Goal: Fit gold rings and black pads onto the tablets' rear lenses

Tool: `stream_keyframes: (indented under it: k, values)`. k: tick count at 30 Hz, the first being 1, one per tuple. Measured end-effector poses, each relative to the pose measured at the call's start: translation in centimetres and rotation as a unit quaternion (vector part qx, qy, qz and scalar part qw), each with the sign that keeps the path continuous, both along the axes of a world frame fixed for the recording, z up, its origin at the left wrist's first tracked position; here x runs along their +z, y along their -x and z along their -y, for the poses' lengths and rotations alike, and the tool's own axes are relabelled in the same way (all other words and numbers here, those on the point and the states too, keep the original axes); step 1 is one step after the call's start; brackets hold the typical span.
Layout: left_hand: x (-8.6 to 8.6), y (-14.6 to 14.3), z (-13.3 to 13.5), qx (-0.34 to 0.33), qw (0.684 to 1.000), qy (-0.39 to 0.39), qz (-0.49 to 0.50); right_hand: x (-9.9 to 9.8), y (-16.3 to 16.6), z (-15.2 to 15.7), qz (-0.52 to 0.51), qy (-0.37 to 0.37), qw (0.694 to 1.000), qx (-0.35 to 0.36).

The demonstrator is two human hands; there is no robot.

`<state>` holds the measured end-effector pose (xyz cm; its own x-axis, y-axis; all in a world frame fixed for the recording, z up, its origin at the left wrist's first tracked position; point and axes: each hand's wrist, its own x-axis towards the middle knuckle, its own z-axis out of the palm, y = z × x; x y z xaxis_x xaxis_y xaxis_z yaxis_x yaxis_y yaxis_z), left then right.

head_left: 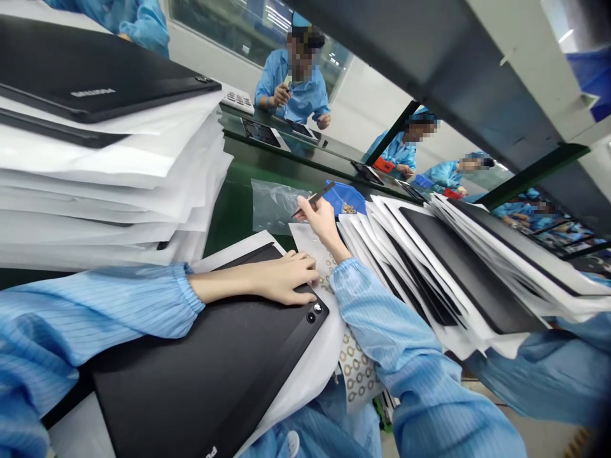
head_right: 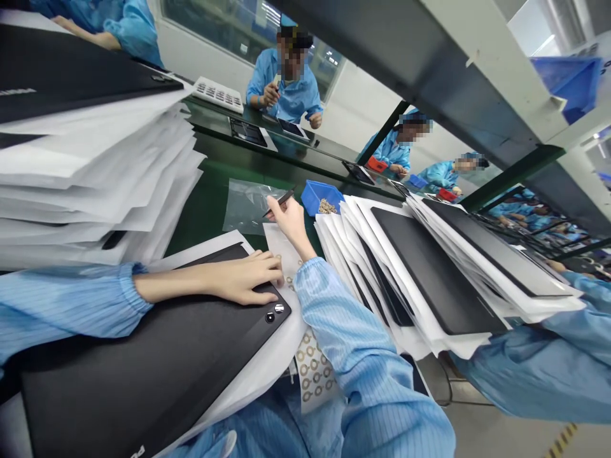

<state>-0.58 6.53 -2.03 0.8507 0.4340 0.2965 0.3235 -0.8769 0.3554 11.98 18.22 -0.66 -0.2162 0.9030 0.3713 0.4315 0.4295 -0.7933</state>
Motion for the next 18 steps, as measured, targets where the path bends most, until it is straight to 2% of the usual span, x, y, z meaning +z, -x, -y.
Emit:
stream_keyframes:
  k: [2, 4, 7, 9, 12, 15, 18]
  values:
    - [0.3, 0.2, -0.4, 0.045, 0.999, 0.000, 0.001, -0.2, -1.0, -0.3, -0.025, -0.015, 0.998, -0.048]
    - [0.6, 1.0, -1.4, 0.177, 0.984, 0.006, 0.012, -1.0, -1.8, -0.4, -0.042, -0.030, 0.993, -0.110]
    - [0.9, 3.0, -3.7, 0.408, 0.913, 0.006, 0.028, -2.5, -2.3, -0.6, -0.072, -0.036, 0.984, -0.158]
    - [1.1, 4.4, -5.1, 0.495, 0.869, 0.010, 0.020, -3.1, -2.2, -0.8, -0.094, -0.030, 0.982, -0.162]
    - [1.2, 5.6, -6.6, 0.553, 0.831, 0.064, -0.002, -3.2, -2.1, -1.2, -0.112, -0.015, 0.980, -0.167]
    - [1.7, 5.5, -7.6, 0.551, 0.821, 0.150, 0.000, -3.1, -2.2, -1.6, -0.121, 0.001, 0.977, -0.174]
    - [2.8, 4.4, -8.9, 0.540, 0.815, 0.201, 0.063, -3.0, -2.3, -1.9, -0.128, 0.011, 0.975, -0.179]
